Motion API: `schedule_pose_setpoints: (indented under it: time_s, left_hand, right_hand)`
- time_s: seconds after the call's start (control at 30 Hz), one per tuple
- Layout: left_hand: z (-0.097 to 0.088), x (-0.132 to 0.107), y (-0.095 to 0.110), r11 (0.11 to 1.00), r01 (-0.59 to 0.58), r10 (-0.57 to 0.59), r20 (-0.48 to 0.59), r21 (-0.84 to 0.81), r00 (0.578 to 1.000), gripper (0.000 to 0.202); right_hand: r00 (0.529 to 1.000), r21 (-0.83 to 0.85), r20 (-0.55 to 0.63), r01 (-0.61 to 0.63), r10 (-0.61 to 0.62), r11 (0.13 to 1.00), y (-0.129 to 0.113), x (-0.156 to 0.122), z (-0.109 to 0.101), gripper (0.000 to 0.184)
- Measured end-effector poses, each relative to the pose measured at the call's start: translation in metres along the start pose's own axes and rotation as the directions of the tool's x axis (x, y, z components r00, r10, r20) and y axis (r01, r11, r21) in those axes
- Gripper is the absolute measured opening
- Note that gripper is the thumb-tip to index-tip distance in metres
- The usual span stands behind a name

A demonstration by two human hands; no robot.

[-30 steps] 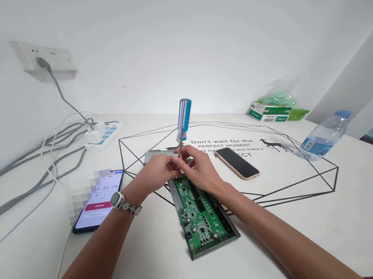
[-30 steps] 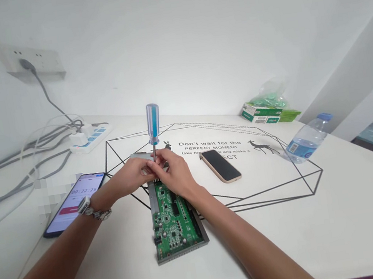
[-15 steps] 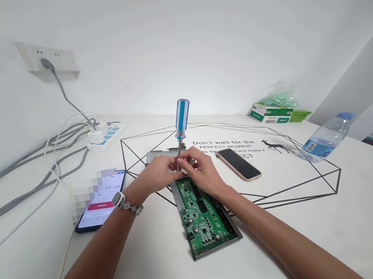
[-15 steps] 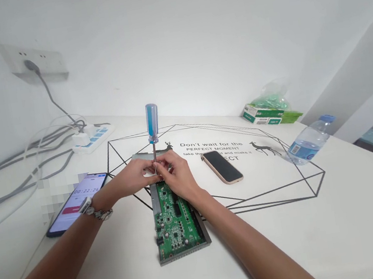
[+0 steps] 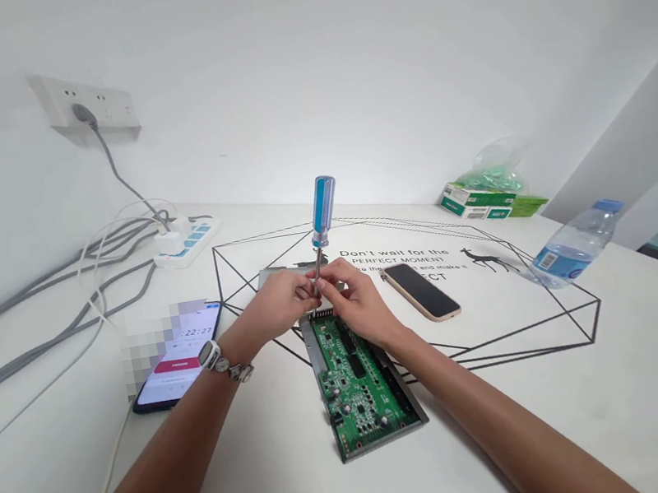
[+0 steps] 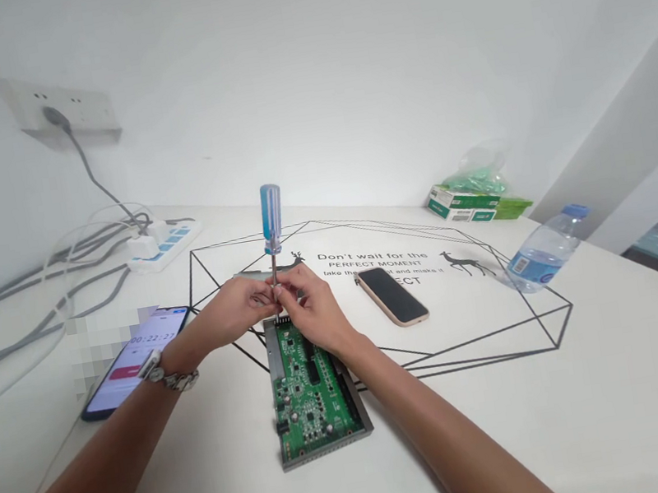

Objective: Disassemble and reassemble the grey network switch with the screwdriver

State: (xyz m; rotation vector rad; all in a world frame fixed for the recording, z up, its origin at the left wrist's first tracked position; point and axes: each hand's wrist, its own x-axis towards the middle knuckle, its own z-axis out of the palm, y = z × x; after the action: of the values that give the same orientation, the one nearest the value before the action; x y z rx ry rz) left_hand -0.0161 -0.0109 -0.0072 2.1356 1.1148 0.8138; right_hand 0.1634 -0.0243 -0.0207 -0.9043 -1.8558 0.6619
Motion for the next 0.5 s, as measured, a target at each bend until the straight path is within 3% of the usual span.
schedule_pose_setpoints:
  time_s: [0.2, 0.5]
  left_hand:
    - [-0.002, -0.002, 0.006, 1.0, -0.02, 0.02, 0.022, -0.009, 1.0, 0.019]
    - [0.002, -0.002, 0.012, 0.994, 0.05, -0.039, -0.112, 0.094, 0.993, 0.024]
  right_hand:
    - [0.998, 0.026, -0.062, -0.009, 0.01, 1.0, 0.003, 0.001, 0.001, 0.019]
    - [0.995, 0.083, -0.081, -0.058, 0.064, 0.995, 0.001, 0.002, 0.004, 0.022]
